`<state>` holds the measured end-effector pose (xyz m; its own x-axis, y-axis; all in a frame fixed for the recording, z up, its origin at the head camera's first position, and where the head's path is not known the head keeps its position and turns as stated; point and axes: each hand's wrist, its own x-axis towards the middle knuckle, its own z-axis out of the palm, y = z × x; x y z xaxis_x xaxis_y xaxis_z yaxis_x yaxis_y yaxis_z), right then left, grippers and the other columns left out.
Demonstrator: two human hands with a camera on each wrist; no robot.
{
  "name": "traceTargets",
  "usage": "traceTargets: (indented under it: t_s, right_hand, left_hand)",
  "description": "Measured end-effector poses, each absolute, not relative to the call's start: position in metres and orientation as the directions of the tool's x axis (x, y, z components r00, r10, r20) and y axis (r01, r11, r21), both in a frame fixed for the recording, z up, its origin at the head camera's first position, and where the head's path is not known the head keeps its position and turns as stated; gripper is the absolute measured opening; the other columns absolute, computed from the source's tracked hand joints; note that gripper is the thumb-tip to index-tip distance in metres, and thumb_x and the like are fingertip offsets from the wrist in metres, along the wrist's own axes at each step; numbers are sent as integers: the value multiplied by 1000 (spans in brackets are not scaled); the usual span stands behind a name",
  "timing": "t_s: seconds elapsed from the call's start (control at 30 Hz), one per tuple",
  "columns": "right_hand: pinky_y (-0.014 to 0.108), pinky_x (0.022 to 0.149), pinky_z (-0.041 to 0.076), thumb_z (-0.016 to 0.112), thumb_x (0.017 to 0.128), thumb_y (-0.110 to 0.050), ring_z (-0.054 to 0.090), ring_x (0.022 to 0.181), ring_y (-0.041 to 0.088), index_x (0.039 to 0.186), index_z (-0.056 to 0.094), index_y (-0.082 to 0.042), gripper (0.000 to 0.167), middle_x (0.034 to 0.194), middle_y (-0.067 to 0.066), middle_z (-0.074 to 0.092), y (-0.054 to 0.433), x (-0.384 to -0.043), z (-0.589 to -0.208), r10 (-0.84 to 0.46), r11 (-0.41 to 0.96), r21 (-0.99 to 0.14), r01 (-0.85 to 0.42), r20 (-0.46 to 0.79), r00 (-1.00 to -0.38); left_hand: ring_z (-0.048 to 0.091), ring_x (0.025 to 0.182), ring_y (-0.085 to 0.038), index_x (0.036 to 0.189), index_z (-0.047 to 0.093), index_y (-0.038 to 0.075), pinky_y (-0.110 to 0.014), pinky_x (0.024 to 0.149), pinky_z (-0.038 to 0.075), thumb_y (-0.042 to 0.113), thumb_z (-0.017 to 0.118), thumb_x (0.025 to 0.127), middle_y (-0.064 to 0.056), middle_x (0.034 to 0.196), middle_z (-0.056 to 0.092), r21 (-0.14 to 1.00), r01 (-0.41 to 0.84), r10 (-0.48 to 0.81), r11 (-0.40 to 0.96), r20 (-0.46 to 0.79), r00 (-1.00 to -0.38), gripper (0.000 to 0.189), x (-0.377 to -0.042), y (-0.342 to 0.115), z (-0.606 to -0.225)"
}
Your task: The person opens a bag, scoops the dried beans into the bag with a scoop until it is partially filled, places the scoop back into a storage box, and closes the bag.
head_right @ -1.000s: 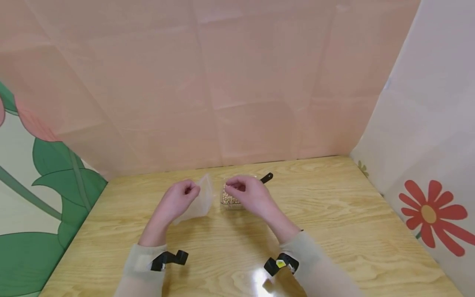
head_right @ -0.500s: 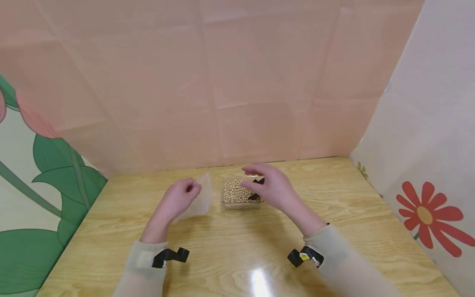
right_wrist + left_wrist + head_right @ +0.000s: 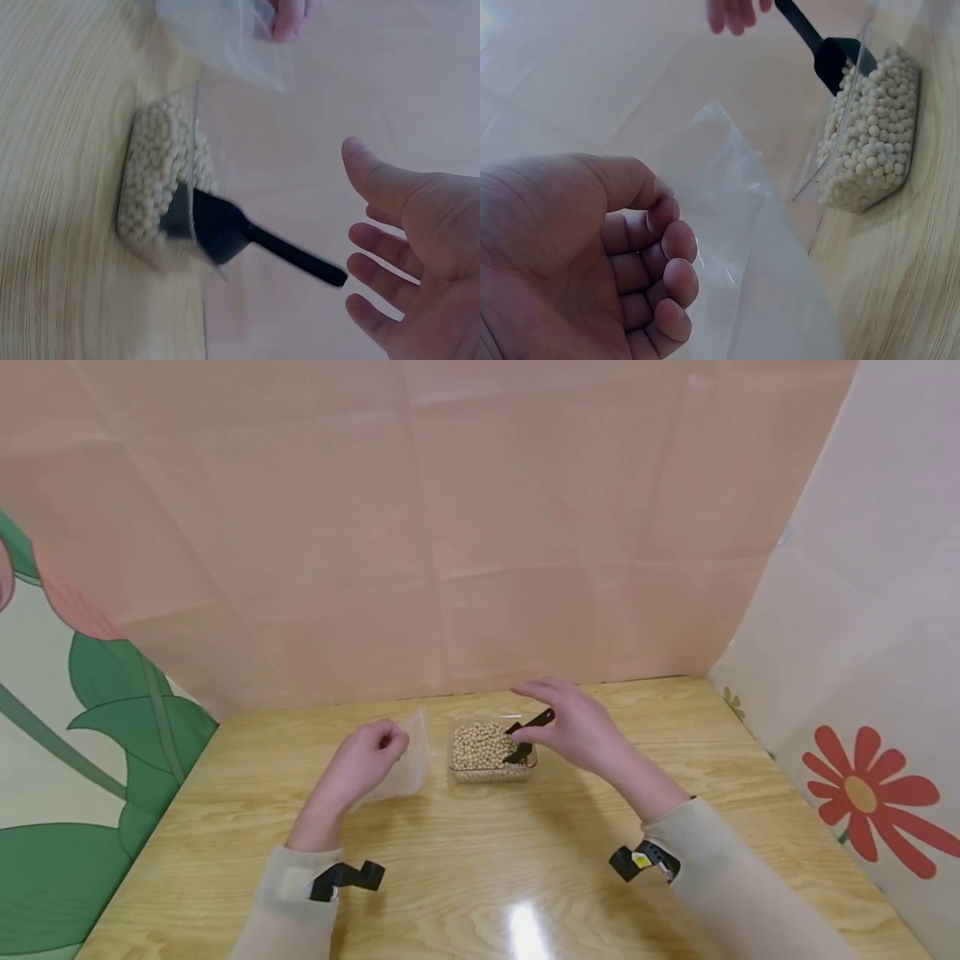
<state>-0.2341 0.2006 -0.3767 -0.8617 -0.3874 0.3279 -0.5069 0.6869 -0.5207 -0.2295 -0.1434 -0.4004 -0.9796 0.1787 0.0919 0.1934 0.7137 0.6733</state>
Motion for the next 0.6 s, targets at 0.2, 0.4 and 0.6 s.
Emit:
traceTargets:
  t_s: [0.2, 0.4, 0.6]
  right_hand:
    - [69, 113, 44, 92, 92, -27, 56, 141, 48, 155, 62, -6, 73, 153, 21, 61, 213, -244, -386, -406, 704, -507, -497, 287, -868]
    - [68, 111, 45, 92, 93, -29, 59, 139, 45, 154, 63, -6, 71, 143, 14, 70, 223, -255, -398, -402, 724, -509, -465, 236, -885]
    - [67, 108, 48, 91, 94, -29, 65, 132, 42, 151, 66, -7, 66, 133, 10, 75, 226, -262, -405, -408, 743, -503, -441, 181, -895]
  left_hand:
    - [52, 67, -20, 92, 68, 13, -37, 66, 44, 22, 59, 111, -2, 78, 60, 670, 197, 179, 716, 97, -979, 23, -230, -142, -401]
    - [53, 68, -20, 91, 69, 13, -37, 67, 44, 21, 59, 110, -2, 77, 60, 666, 199, 179, 719, 99, -979, 23, -231, -142, -403]
    - [52, 67, -19, 89, 68, 13, -36, 66, 44, 20, 59, 110, -1, 77, 60, 661, 210, 184, 720, 109, -977, 24, -232, -141, -405]
